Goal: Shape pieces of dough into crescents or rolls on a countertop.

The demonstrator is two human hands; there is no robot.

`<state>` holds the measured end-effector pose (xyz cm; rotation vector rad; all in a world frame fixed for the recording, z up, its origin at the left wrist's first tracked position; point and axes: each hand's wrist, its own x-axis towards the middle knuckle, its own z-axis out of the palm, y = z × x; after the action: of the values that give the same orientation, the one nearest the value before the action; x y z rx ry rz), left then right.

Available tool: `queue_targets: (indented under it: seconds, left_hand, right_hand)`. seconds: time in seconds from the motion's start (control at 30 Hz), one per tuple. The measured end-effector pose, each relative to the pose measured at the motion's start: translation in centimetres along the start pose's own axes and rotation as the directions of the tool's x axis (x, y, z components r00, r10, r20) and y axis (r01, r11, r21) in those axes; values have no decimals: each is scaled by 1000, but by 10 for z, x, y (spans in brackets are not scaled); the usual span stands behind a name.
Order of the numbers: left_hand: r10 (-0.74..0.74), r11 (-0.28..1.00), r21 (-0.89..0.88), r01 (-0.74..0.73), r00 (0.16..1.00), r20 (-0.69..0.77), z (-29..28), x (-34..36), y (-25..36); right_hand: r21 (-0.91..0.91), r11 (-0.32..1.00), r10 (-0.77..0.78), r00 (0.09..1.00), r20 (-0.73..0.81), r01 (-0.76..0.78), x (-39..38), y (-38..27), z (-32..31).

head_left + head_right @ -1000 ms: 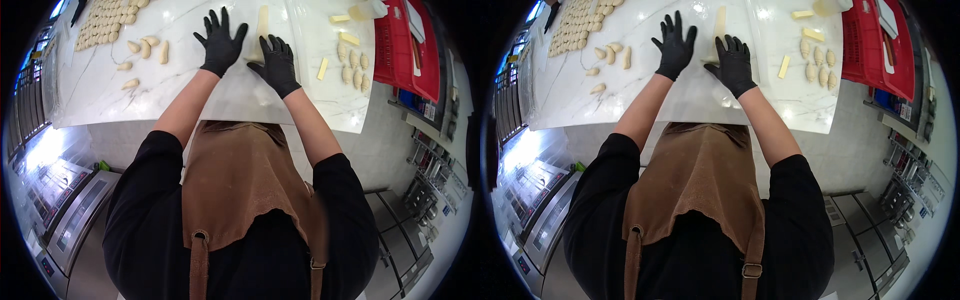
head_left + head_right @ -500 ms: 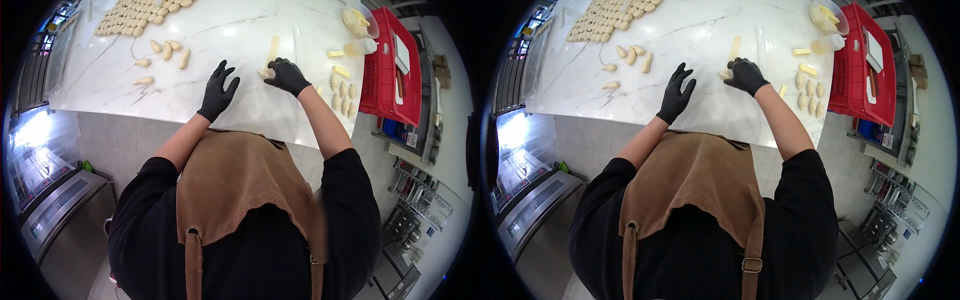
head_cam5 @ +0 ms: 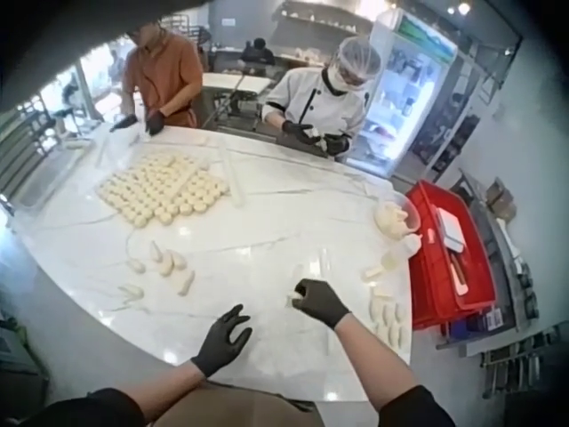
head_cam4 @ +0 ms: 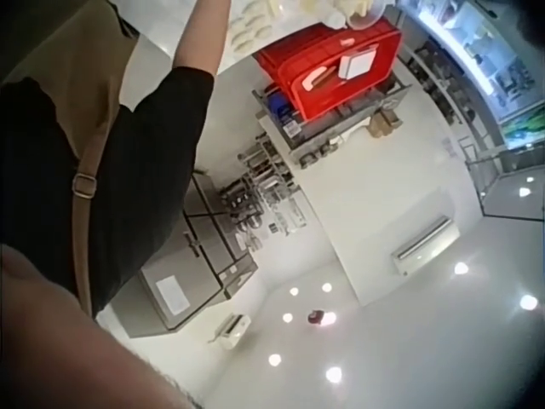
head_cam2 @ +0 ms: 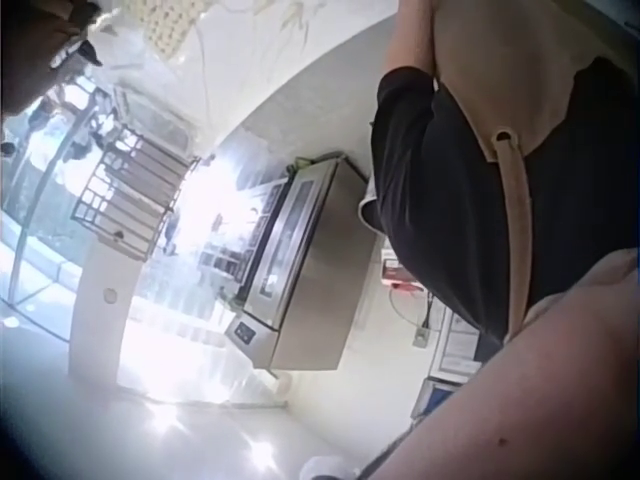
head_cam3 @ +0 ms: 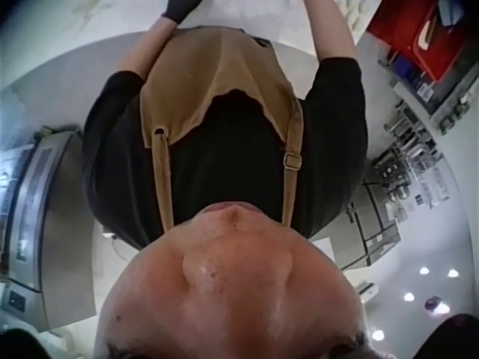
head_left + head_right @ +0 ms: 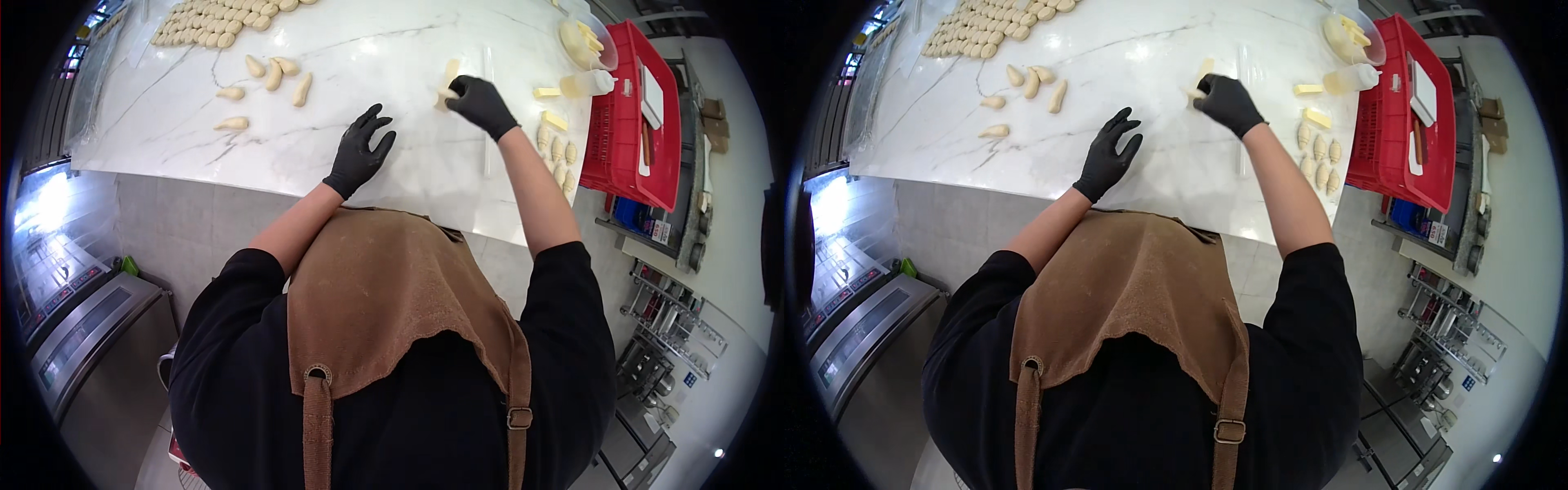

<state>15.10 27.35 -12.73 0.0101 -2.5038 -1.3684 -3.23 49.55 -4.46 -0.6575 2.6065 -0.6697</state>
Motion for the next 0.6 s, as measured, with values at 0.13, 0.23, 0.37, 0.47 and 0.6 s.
queue_targets:
  seconds: [0.13,0.23,0.37,0.47,0.6]
  left_hand:
    - [-43,988,-149,40,999,-20,-8,31,17]
    - [1,977,-214,-15,998,-67,-19,67,46]
    - [192,960,-175,-218,969,-153,-27,107,84]
    - [136,966,-238,-106,984,115,-28,117,105]
    - [-51,781,-518,349,862,504,-37,105,111]
  right_hand:
    - [197,980,-26,999,-25,31,23,-14,-91]
    - [366,930,11,999,39,-25,16,-39,-125]
    - [586,803,10,986,168,-109,-8,-59,-132]
    - [737,636,-51,941,335,-228,-28,-67,-119]
    - [819,473,3,930,368,-325,-48,-54,-96]
